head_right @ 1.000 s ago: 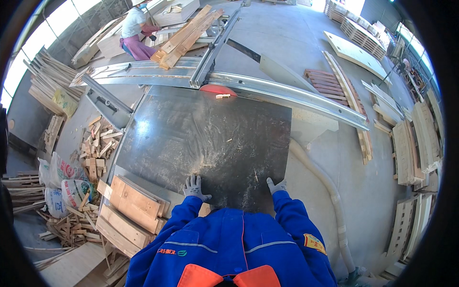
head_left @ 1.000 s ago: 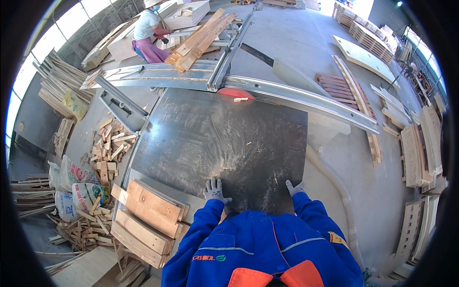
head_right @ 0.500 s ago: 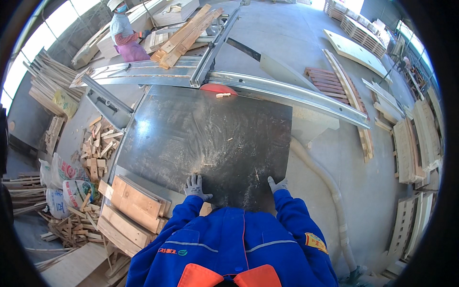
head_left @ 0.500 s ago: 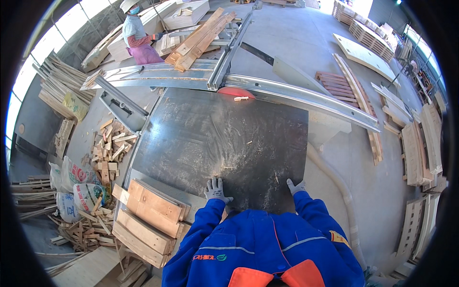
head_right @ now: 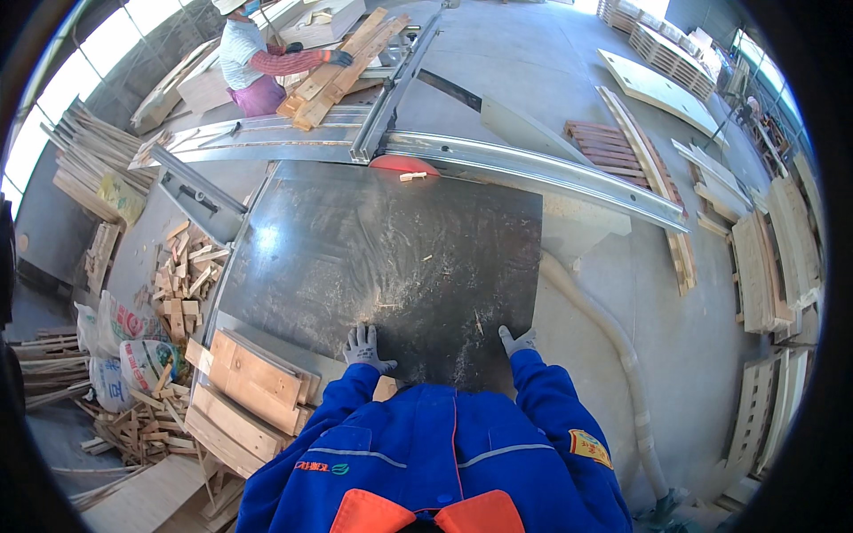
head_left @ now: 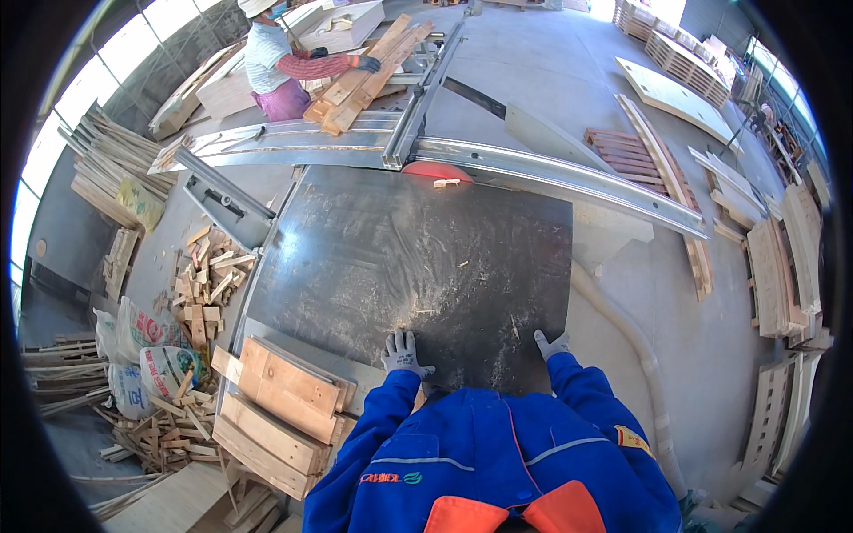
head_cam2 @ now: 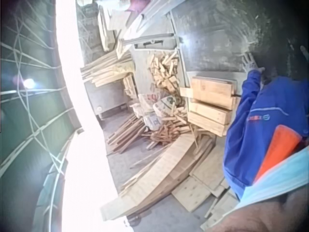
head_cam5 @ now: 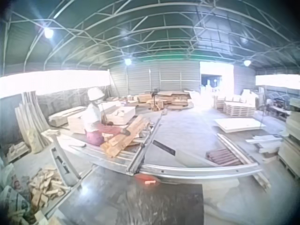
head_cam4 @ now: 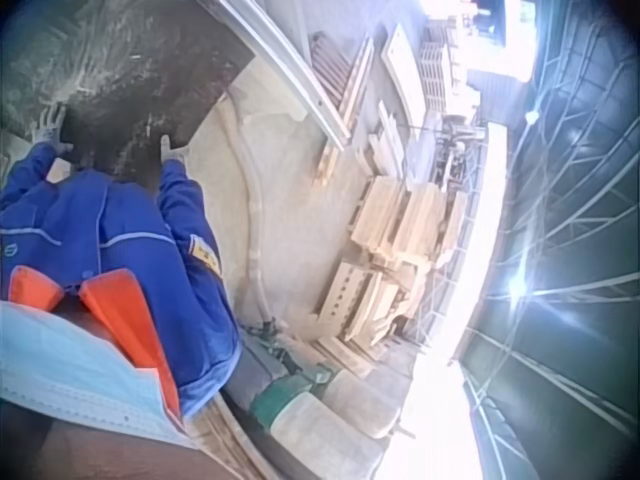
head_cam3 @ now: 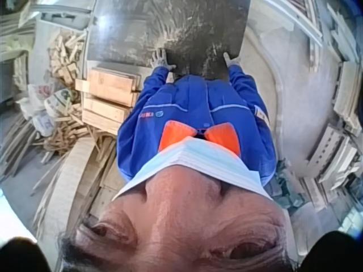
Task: The person repeatedly picks up small wooden planks from a table saw and stacks them on the floor. The camera wearer handles the planks one at a time, placing them in a growing pile. Another worker is visible in the background also handling wood.
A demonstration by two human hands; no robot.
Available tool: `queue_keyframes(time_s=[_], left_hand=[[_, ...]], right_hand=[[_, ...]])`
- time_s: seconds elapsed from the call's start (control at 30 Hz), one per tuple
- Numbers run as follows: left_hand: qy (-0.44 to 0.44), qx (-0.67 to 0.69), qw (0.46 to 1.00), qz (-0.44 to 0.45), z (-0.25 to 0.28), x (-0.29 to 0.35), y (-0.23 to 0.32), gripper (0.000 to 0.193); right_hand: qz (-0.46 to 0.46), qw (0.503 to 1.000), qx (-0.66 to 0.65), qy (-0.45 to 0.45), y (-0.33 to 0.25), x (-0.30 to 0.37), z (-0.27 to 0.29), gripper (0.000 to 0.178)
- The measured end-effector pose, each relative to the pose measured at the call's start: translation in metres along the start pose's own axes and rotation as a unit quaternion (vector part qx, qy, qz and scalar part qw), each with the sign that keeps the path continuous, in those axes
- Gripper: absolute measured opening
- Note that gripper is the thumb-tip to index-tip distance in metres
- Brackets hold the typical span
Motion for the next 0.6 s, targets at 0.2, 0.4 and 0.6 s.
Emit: queue_keyframes(time_s=[0.2,0.4,0.6], left_hand=[[0.003,0.02,1.0,-0.002,-0.0043,-0.0024,-0.0025,0.12],[0.001,0.022,1.0,0.0,-0.0061,-0.0038,-0.0026,0.121],[0.004,0.022,1.0,0.001,-0.0099,-0.0055,-0.0053,0.121]], right_hand=[[0.005,1.0,-0.005,0.006,0.0,0.0002,-0.0015,0.128],[0.004,1.0,-0.008,0.007,0.0027,-0.003,-0.0031,0.128],[0.004,1.0,0.001,-0.001,-0.0008,0.0002,-0.0012,0.129]])
Point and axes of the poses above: each hand's wrist, its own x-axis away from the middle knuckle, its own z-axis out of the back of the hand, y = z × x, the point moved 5 cm from there along -x, towards the middle knuckle, and after that the axes turned 4 degrees about x, right-handed, at the moved point
